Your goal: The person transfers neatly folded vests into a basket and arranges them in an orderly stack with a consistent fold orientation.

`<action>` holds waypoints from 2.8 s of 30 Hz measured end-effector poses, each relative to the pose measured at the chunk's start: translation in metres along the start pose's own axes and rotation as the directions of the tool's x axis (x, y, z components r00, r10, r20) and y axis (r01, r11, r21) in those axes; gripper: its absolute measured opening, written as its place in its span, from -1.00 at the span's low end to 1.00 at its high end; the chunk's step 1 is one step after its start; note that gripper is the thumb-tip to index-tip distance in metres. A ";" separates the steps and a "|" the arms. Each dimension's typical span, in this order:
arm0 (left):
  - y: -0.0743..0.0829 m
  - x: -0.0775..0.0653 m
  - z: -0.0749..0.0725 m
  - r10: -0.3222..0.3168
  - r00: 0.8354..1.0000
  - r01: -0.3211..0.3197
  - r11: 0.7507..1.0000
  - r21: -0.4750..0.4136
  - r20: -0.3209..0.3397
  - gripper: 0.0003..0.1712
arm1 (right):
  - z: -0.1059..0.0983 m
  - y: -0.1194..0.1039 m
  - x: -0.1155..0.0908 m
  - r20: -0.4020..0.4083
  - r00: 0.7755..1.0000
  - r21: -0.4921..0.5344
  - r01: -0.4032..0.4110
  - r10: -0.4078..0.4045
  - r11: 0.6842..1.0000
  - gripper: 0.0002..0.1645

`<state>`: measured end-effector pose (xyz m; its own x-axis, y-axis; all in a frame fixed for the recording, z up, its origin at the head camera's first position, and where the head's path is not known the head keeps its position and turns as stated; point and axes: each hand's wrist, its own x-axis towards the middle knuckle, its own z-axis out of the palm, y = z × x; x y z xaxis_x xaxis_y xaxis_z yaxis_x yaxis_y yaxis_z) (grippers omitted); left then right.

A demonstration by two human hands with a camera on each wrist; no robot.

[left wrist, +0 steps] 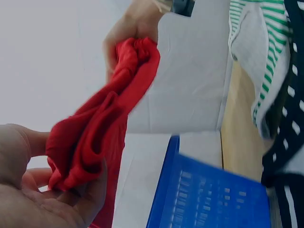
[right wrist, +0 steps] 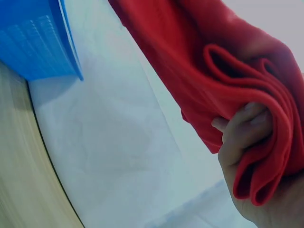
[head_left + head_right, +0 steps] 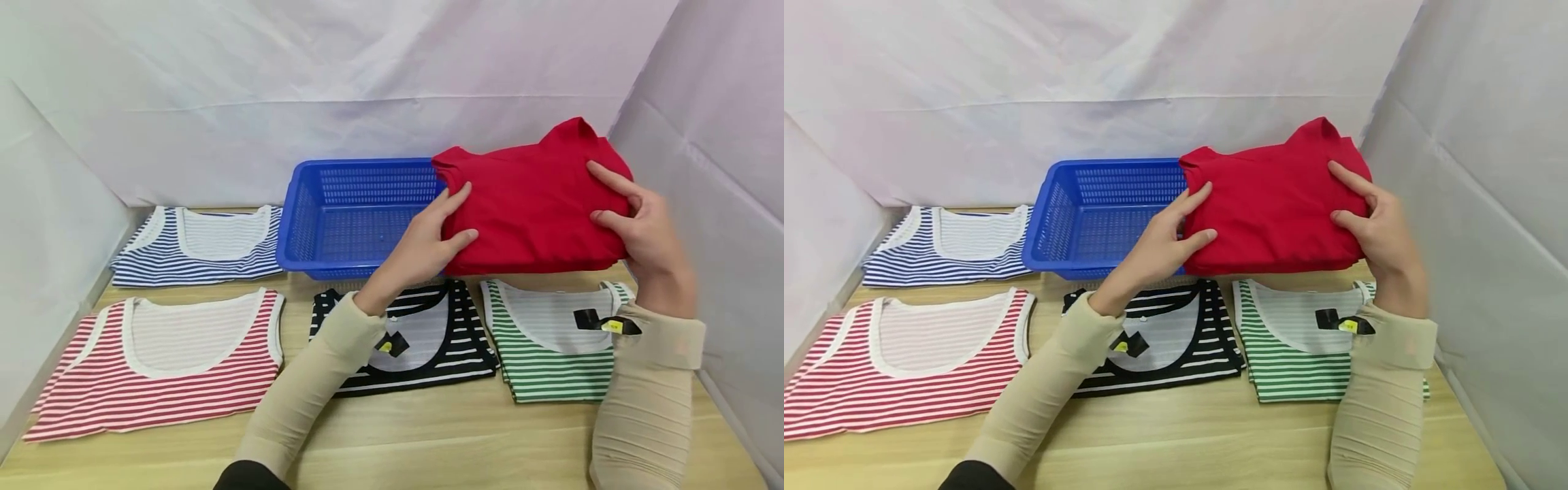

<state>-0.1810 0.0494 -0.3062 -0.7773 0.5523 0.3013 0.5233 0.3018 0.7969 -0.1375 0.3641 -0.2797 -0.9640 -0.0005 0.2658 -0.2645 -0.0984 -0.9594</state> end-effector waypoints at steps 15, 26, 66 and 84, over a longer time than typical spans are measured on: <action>-0.026 -0.016 -0.050 0.069 0.992 -0.115 0.848 -0.518 -0.106 -0.22 | 0.051 0.009 0.012 0.070 0.995 -0.066 0.082 -0.078 0.994 -0.26; -0.033 -0.035 -0.083 0.078 0.993 -0.116 0.803 -0.584 -0.091 -0.16 | 0.084 0.024 0.026 0.112 0.990 -0.097 0.100 -0.089 0.990 -0.26; -0.058 -0.057 -0.140 0.057 0.964 -0.116 0.969 -0.217 -0.259 -0.12 | 0.147 0.059 0.067 0.145 0.983 -0.185 0.140 -0.114 0.973 -0.25; -0.070 -0.054 -0.137 0.019 0.968 -0.061 0.985 -0.163 -0.249 -0.12 | 0.144 0.079 0.073 0.145 0.985 -0.253 0.131 -0.096 0.959 -0.23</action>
<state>-0.2234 -0.1080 -0.3070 -0.8298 0.3466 0.4374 0.5061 0.1368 0.8516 -0.2253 0.2126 -0.3226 -0.9201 -0.1355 0.3675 -0.3862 0.1571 -0.9089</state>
